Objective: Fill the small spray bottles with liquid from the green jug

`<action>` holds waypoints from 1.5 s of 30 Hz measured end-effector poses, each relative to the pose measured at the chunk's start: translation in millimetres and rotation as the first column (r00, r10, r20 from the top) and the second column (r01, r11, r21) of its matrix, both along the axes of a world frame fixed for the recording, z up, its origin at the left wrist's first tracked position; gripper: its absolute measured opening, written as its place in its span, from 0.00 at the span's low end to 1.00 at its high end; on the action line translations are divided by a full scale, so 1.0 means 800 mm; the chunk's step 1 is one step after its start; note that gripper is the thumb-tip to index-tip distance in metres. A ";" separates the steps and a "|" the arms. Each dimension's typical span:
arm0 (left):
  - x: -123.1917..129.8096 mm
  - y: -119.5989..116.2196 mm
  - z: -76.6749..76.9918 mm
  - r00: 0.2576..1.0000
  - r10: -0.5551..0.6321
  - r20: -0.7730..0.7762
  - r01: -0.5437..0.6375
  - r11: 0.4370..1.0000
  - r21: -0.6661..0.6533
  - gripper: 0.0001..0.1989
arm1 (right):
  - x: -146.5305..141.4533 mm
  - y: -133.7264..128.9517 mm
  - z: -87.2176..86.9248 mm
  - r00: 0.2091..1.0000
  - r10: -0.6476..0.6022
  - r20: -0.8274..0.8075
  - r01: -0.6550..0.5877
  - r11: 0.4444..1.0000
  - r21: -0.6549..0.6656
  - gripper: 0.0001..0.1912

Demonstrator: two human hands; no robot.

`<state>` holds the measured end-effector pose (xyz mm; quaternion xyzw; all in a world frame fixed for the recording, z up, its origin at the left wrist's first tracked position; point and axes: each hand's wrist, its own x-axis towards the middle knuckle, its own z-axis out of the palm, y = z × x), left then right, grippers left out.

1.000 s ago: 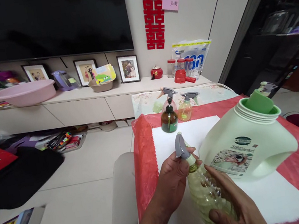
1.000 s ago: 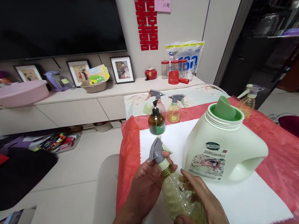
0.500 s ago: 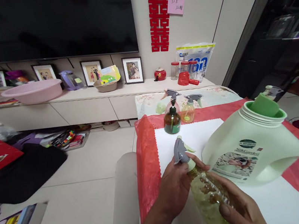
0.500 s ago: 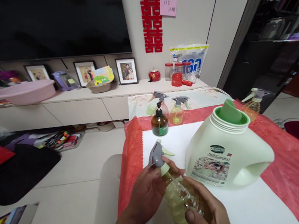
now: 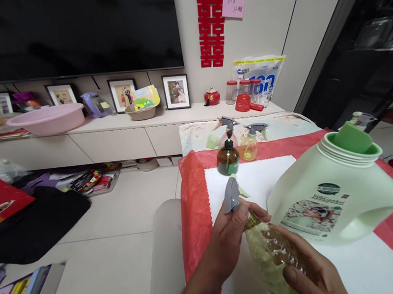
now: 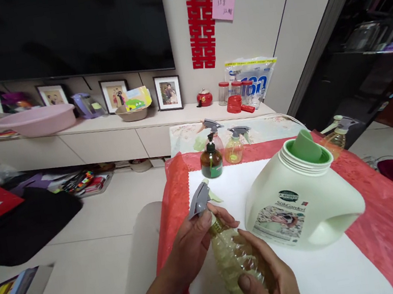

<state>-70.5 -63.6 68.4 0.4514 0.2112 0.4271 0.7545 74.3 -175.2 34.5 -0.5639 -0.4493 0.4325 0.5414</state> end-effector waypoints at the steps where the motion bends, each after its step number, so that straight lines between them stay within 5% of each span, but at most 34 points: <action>1: 0.001 0.000 -0.002 1.000 -0.016 0.027 0.017 1.000 -0.023 0.18 | 0.000 0.000 -0.001 1.000 0.005 0.005 -0.005 1.000 0.012 0.38; 9: 0.009 -0.002 -0.002 0.973 -0.081 0.217 0.122 0.975 -0.185 0.16 | 0.000 -0.001 -0.008 0.994 -0.016 0.111 0.011 0.999 0.048 0.37; 24: 0.009 -0.002 -0.004 0.991 -0.088 0.103 0.094 0.994 -0.054 0.14 | -0.006 0.006 -0.013 0.994 -0.044 -0.099 0.045 0.999 0.013 0.37; 30: 0.023 -0.008 -0.012 0.987 0.162 0.013 -0.162 0.986 -0.038 0.19 | -0.022 0.016 0.001 0.990 -0.050 -0.132 0.059 0.996 0.062 0.32; 35: 0.034 -0.004 -0.012 0.961 0.272 -0.043 -0.273 0.962 -0.021 0.23 | -0.018 0.018 -0.035 0.921 -0.288 -0.263 0.299 0.954 0.000 0.26; 38: 0.034 0.008 -0.007 0.952 0.306 -0.008 -0.304 0.941 -0.147 0.22 | -0.020 0.017 -0.058 0.924 -0.346 -0.163 0.372 0.911 0.178 0.24; 42: 0.025 0.028 0.004 0.905 0.419 0.077 -0.387 0.883 -0.264 0.13 | -0.040 0.013 -0.052 0.934 -0.325 0.150 0.249 0.891 0.379 0.32; 45: 0.017 0.034 0.010 0.899 0.437 0.038 -0.419 0.882 -0.217 0.16 | -0.048 0.008 -0.043 0.811 -0.369 0.454 0.178 0.895 0.409 0.36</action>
